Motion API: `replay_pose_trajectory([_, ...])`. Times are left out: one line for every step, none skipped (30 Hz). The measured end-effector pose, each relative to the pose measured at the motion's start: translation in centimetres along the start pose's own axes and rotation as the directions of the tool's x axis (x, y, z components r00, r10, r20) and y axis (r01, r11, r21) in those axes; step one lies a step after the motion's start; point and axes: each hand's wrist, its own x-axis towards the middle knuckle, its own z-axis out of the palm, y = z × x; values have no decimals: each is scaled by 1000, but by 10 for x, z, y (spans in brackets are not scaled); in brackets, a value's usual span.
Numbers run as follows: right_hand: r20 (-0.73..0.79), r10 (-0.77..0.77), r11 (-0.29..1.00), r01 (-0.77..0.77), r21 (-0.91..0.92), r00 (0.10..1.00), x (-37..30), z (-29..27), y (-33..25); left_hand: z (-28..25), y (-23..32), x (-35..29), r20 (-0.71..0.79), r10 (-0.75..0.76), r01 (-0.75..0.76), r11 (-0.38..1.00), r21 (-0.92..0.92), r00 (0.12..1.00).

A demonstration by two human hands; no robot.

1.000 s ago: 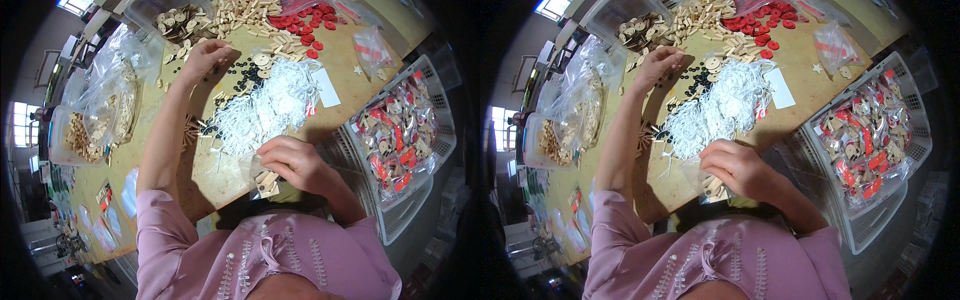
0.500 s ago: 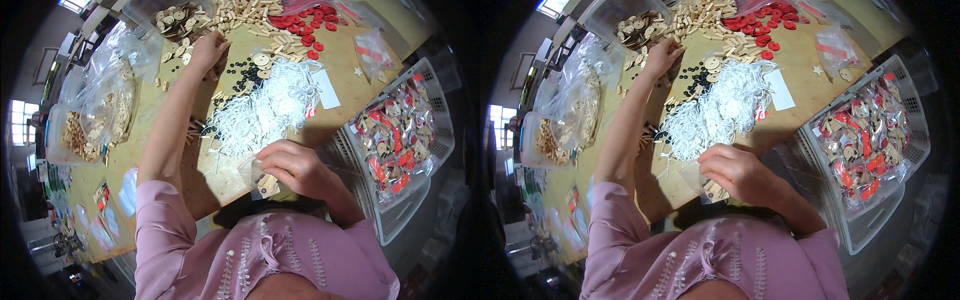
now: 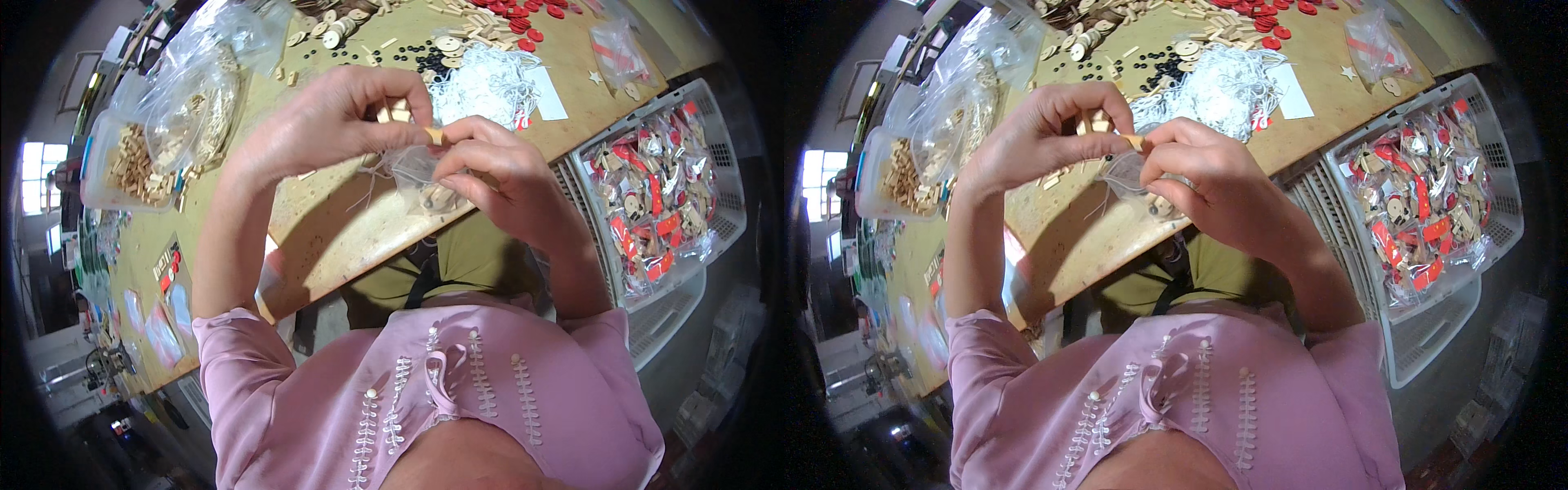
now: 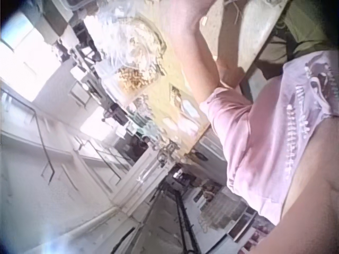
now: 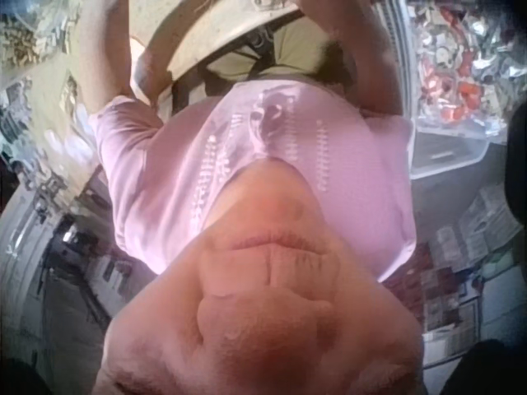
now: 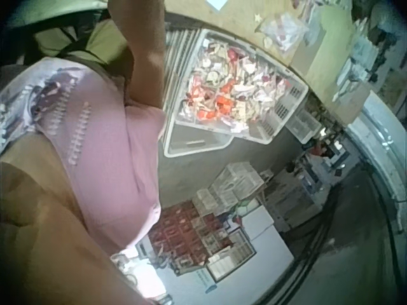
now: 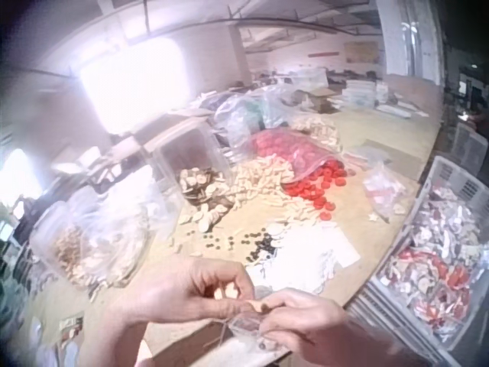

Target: The person repeatedly picks small wooden pieces, black beads, and white strings from a table, places them into small clear plastic bags, and adds a red label before moving the bag to a basket. The process is repeated continuously throughout the clip.

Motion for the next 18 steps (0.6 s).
replay_pose_trajectory([20, -17, 1000, 18, -19, 1000, 3, 3, -3, 1, 15, -7, 12, -30, 30, 999, 18, 999])
replay_pose_trajectory([34, -1, 1000, 2, -28, 999, 6, 8, -8, 3, 17, -15, -5, -36, 36, 999, 38, 999])
replay_pose_trajectory([40, 7, 1000, -7, -9, 999, 8, 12, -12, 4, 19, -23, -21, -39, 40, 997, 59, 999])
replay_pose_trajectory([44, 17, 1000, -17, 10, 999, 9, 16, -15, 3, 20, -29, -24, -52, 53, 995, 79, 998])
replay_pose_trajectory([49, 27, 999, -28, 28, 998, 11, 20, -17, 1, 20, -36, -27, -64, 66, 993, 98, 998])
replay_pose_trajectory([55, 13, 999, -15, 30, 998, 11, 24, -18, -1, 21, -41, -29, -75, 78, 990, 117, 997])
replay_pose_trajectory([60, 0, 1000, -2, 31, 998, 12, 29, -19, -1, 22, -47, -45, -76, 81, 991, 109, 996])
replay_pose_trajectory([66, -11, 999, 9, 33, 998, 12, 33, -20, 0, 24, -53, -60, -78, 84, 991, 100, 995])
replay_pose_trajectory([85, -1, 999, -2, 39, 996, 13, 35, -21, 1, 24, -58, -74, -79, 86, 992, 90, 994])
replay_pose_trajectory([103, 9, 999, -14, 45, 995, 14, 38, -23, 1, 24, -62, -93, -55, 63, 994, 90, 994])
replay_pose_trajectory([122, 22, 998, -29, 50, 992, 15, 40, -24, 3, 22, -67, -112, -31, 41, 995, 87, 993])
replay_pose_trajectory([131, 22, 998, -30, 58, 991, 16, 43, -25, 5, 20, -71, -130, -7, 18, 996, 85, 991])
replay_pose_trajectory([140, 23, 997, -32, 66, 990, 17, 45, -25, 6, 18, -75, -149, 14, -2, 996, 84, 989])
replay_pose_trajectory([150, 23, 997, -34, 74, 988, 19, 46, -24, 8, 15, -79, -169, 34, -21, 996, 82, 985])
replay_pose_trajectory([131, -15, 998, 6, 67, 991, 20, 49, -22, 9, 14, -83, -188, 54, -40, 996, 80, 981])
replay_pose_trajectory([111, -53, 997, 46, 58, 992, 21, 52, -19, 7, 15, -87, -230, 34, -18, 997, 72, 973])
replay_pose_trajectory([92, -87, 995, 83, 49, 992, 22, 54, -17, 5, 17, -92, -270, 14, 2, 998, 59, 963])
replay_pose_trajectory([94, -79, 996, 74, 56, 992, 23, 53, -18, 4, 17, -97, -308, -7, 22, 999, 45, 951])
